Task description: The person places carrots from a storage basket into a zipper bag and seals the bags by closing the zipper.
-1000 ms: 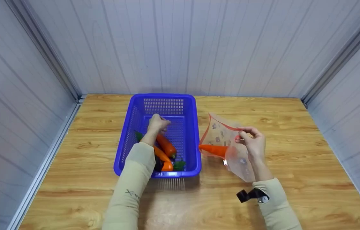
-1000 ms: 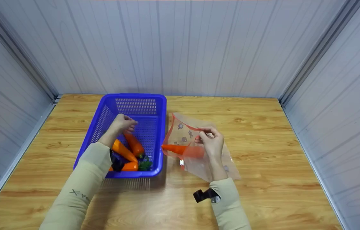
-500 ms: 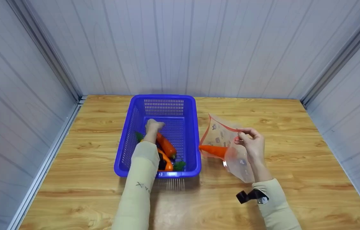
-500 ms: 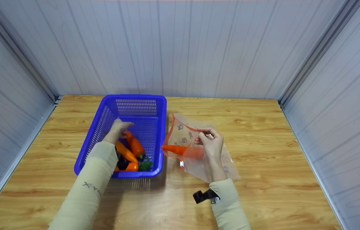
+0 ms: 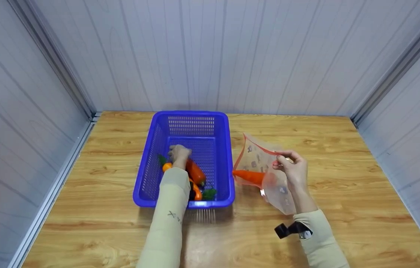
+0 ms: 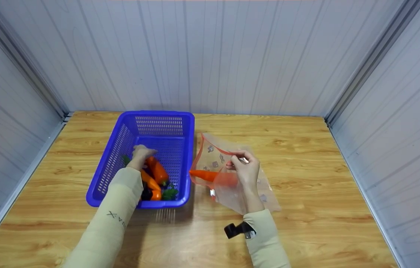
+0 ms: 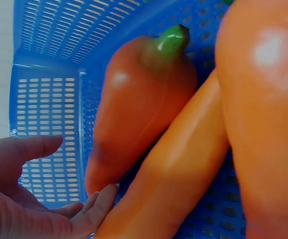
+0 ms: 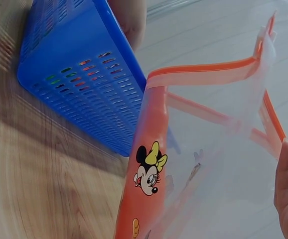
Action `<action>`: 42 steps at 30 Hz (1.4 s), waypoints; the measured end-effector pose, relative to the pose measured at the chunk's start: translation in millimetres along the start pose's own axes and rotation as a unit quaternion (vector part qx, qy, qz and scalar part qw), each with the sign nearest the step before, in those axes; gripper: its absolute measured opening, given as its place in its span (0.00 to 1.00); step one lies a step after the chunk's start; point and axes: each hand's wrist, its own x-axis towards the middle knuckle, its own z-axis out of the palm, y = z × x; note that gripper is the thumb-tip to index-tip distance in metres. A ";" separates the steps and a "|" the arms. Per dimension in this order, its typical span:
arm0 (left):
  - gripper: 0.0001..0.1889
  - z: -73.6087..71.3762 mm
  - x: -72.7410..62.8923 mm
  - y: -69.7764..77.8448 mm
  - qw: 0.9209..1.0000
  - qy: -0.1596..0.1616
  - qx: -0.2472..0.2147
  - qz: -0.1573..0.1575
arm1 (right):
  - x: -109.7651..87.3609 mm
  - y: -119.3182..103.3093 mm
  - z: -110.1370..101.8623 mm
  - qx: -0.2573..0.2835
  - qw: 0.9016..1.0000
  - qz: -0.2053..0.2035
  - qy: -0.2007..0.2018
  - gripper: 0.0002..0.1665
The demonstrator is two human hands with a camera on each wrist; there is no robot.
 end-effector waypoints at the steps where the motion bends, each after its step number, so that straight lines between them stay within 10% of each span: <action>1: 0.33 -5.7 -11.3 1.9 1.000 0.001 -0.002 -0.001 | -0.7 -0.7 0.7 -0.003 1.000 -0.002 0.000 0.07; 5: 0.32 -23.8 -41.9 6.7 1.000 -0.022 0.002 -0.005 | 0.4 2.6 0.6 -0.014 1.000 -0.004 0.013 0.07; 11: 0.32 -21.8 -34.5 0.0 0.999 -0.037 0.005 0.005 | 16.9 34.9 -22.4 -0.021 1.000 0.003 0.014 0.09; 18: 0.44 53.2 90.5 -36.3 0.995 -0.045 0.090 -0.001 | 14.8 33.8 -21.4 0.016 1.000 -0.014 -0.009 0.08; 23: 0.39 65.0 113.7 -45.5 0.993 -0.062 0.102 0.016 | 29.2 61.1 -40.5 -0.017 1.000 -0.006 0.016 0.11; 27: 0.37 45.8 84.0 -33.2 0.991 -0.060 0.120 0.019 | 26.8 55.8 -36.2 -0.007 1.000 -0.008 0.020 0.10; 34: 0.33 -18.7 -26.4 1.4 0.999 -0.040 0.008 0.005 | 26.7 60.4 -38.0 -0.010 0.999 -0.021 0.028 0.10; 42: 0.30 -30.5 -52.3 11.2 0.998 0.029 -0.035 0.053 | 29.6 67.8 -43.6 -0.015 0.999 -0.023 0.024 0.12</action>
